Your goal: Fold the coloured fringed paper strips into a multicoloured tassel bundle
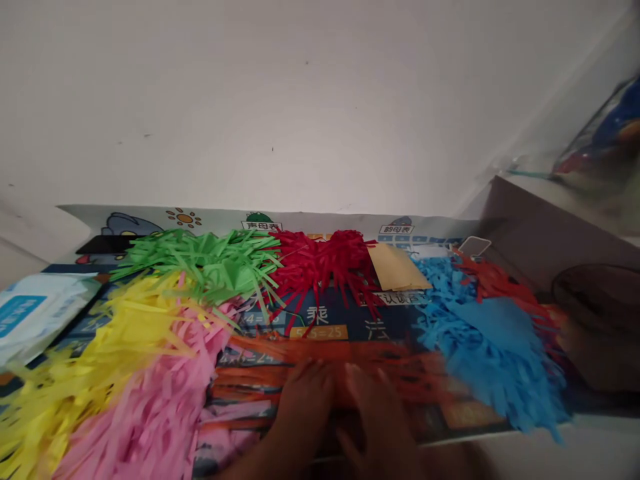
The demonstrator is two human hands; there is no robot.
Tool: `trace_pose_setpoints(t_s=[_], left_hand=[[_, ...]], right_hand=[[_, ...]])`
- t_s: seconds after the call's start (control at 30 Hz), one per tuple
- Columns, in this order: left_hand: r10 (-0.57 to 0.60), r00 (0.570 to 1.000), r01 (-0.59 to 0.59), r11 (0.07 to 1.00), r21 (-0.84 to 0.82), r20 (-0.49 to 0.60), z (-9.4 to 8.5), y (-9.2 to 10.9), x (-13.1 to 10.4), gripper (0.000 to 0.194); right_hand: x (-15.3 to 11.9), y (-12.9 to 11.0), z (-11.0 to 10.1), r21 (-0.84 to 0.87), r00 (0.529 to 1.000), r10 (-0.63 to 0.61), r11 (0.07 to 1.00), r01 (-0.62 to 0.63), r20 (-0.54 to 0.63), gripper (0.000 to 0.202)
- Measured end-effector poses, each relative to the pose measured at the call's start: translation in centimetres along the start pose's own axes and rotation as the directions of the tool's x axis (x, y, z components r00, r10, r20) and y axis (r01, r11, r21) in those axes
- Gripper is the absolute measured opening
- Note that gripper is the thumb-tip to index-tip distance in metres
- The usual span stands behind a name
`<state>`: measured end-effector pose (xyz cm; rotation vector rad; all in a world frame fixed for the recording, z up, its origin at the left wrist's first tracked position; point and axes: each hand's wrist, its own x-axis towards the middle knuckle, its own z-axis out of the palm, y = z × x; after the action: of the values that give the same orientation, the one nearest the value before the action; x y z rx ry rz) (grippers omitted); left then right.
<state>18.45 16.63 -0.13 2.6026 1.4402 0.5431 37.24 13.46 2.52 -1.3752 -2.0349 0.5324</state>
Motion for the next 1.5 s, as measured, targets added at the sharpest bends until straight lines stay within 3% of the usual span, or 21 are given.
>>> trace_pose_setpoints(t_s=[0.07,0.17,0.27,0.37,0.53,1.0,1.07,1.13,1.2,1.27,1.3,1.37,1.43,1.5], left_hand=[[0.012,1.000,-0.012,0.999,-0.031,0.003,-0.7,-0.8,-0.3,0.026],[-0.014,1.000,0.010,0.983,-0.183,-0.021,-2.2,-2.5,-0.6,0.028],[-0.151,0.983,0.176,0.943,-0.284,0.108,-4.0,-3.7,0.3,0.021],[-0.300,0.926,0.337,0.931,-0.142,0.230,-4.9,-3.7,2.4,0.024],[-0.365,0.892,0.357,0.931,0.081,0.267,-4.3,-3.1,4.6,0.022],[-0.373,0.865,0.341,0.928,0.151,0.337,-3.9,-3.7,5.0,0.024],[-0.360,0.885,0.332,0.933,0.141,0.296,-3.8,-3.7,4.9,0.015],[-0.285,0.945,0.263,0.954,0.142,0.163,-3.7,-3.7,4.9,0.011],[-0.076,0.994,0.064,0.986,0.153,0.074,-3.5,-3.7,5.0,0.015],[0.185,0.972,-0.204,0.970,0.131,0.149,-3.5,-3.7,5.3,0.008],[0.277,0.935,-0.307,0.945,0.110,0.223,-3.6,-3.6,5.3,0.007],[0.352,0.867,-0.407,0.908,0.096,0.353,-4.0,-3.4,5.3,0.007],[0.324,0.857,-0.402,0.907,0.126,0.401,-4.4,-3.1,5.0,0.014],[0.259,0.887,-0.338,0.929,0.153,0.382,-4.5,-2.8,4.5,0.023]], right_hand=[[0.2,0.6,1.7,-0.068,0.999,0.005,0.998,-0.002,0.048,0.045],[1.2,2.2,1.4,-0.093,0.988,0.100,0.992,-0.089,0.121,0.031],[2.7,3.0,-0.2,-0.095,0.970,0.190,0.980,-0.178,0.149,0.028],[4.7,2.9,-0.9,-0.174,0.954,0.256,0.958,-0.228,0.158,0.027],[7.0,3.0,-0.6,-0.296,0.939,0.280,0.931,-0.214,0.202,0.018],[7.1,4.2,-0.1,-0.301,0.934,0.275,0.932,-0.201,0.228,0.018],[7.4,4.8,-0.8,-0.320,0.923,0.297,0.923,-0.213,0.243,0.018],[7.3,5.3,-2.0,-0.365,0.926,0.341,0.893,-0.264,0.164,0.014],[6.5,5.2,-2.9,-0.427,0.943,0.328,0.846,-0.319,-0.053,0.013],[5.1,4.4,-2.7,-0.437,0.972,0.184,0.870,-0.229,-0.143,0.021],[4.4,3.9,-2.2,-0.412,0.991,0.092,0.903,-0.122,-0.092,0.026],[3.3,3.1,-0.9,-0.272,0.992,-0.067,0.958,0.093,0.104,0.036],[3.3,3.1,0.0,-0.158,0.970,-0.105,0.977,0.141,0.218,0.039],[4.1,4.0,-0.2,-0.109,0.960,-0.097,0.986,0.129,0.263,0.036]])
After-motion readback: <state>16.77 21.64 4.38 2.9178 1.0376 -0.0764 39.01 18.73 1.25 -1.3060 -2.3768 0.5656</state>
